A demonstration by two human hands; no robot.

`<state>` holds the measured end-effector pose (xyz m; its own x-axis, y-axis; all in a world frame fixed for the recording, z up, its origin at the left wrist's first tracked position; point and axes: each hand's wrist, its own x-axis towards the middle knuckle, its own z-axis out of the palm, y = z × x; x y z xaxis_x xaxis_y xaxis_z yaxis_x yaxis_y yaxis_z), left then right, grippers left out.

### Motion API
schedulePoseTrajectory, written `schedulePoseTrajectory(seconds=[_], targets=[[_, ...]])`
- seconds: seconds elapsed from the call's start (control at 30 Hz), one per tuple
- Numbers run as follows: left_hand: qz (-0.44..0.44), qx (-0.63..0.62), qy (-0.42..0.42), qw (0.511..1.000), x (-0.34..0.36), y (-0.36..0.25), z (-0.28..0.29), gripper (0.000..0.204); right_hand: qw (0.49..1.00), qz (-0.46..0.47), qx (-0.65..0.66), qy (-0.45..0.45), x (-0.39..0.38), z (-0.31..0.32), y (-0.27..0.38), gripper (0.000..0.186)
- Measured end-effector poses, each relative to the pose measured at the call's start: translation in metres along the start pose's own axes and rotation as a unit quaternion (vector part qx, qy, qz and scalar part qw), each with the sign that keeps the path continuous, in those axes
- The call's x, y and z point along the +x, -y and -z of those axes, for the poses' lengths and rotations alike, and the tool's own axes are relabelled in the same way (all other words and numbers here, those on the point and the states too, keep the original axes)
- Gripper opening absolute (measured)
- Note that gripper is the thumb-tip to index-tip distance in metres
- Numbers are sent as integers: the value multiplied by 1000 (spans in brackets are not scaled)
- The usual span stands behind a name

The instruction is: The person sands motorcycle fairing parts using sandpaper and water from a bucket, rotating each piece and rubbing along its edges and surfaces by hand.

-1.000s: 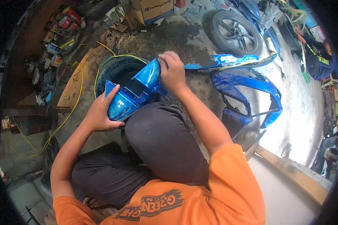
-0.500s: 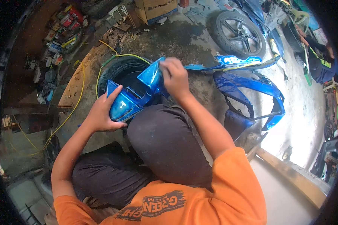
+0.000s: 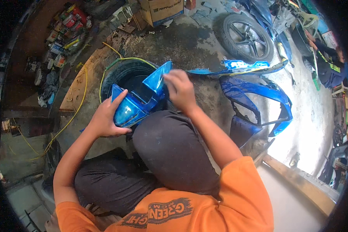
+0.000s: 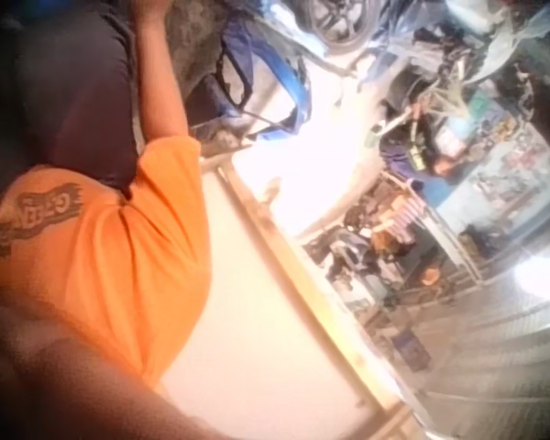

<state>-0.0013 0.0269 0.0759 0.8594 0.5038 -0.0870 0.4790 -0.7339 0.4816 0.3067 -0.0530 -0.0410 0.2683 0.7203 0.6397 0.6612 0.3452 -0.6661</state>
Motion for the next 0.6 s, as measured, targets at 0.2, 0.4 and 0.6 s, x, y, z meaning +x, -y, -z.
schedulePoseTrajectory(seconds=[0.2,0.4,0.6], targets=[[-2,-9,3,1000,0,-1,1,136,998,-22,37,41,-11,14,13,28],[-7,-10,-5,1000,0,2,-3,136,998,-63,12,5,39,10,-5,41],[-3,-4,-1,1000,4,-4,3,134,999,-13,18,29,-6,16,15,49]])
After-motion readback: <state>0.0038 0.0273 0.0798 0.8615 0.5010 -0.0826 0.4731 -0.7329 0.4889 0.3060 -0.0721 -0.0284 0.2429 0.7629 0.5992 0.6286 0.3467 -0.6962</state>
